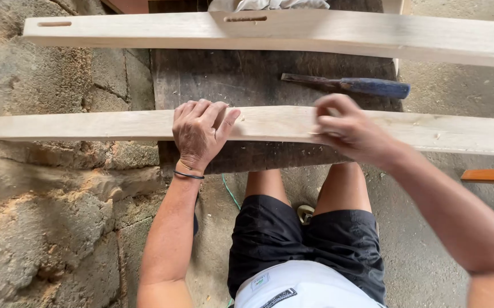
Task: The person uses a chisel to carve and smooth the edges of a long wooden plank resting on a workbench. They then use a piece of sandpaper to sand the surface of the plank.
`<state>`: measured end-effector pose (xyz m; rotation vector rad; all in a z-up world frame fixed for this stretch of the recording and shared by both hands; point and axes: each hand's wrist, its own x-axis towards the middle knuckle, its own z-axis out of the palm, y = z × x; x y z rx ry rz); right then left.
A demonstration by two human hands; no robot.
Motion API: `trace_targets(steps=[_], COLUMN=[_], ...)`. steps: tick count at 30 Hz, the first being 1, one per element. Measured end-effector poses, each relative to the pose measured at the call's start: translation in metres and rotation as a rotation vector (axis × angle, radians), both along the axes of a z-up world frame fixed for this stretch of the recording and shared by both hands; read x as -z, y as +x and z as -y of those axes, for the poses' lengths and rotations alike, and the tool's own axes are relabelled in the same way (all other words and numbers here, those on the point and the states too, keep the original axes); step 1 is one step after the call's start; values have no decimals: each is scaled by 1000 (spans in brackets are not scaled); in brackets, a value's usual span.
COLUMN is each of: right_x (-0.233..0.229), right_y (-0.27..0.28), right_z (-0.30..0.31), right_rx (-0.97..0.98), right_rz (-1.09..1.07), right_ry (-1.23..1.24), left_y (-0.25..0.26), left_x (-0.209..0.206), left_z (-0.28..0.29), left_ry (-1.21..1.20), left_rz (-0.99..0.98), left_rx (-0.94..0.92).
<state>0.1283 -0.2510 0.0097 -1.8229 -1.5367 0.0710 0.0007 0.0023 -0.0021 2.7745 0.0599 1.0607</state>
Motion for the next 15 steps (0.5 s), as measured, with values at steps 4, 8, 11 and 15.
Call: trace_targets(steps=[4,8,11,15], right_x=[-9,8,-1,-19], right_y=[4,6,-9,-10], right_z=[58,29,-23,-19], right_rx=[76,66,-36,-76], right_rz=[-36,-6,3,-8], right_ry=[-78,-32,33,-15], left_y=[2,4,2,1], left_x=[-1,0,2,3], left_z=[3,3,3,0], left_ry=[-3,25,30,5], left_rz=[18,29,20,-3], left_rx=[-21,-50,-47,-37])
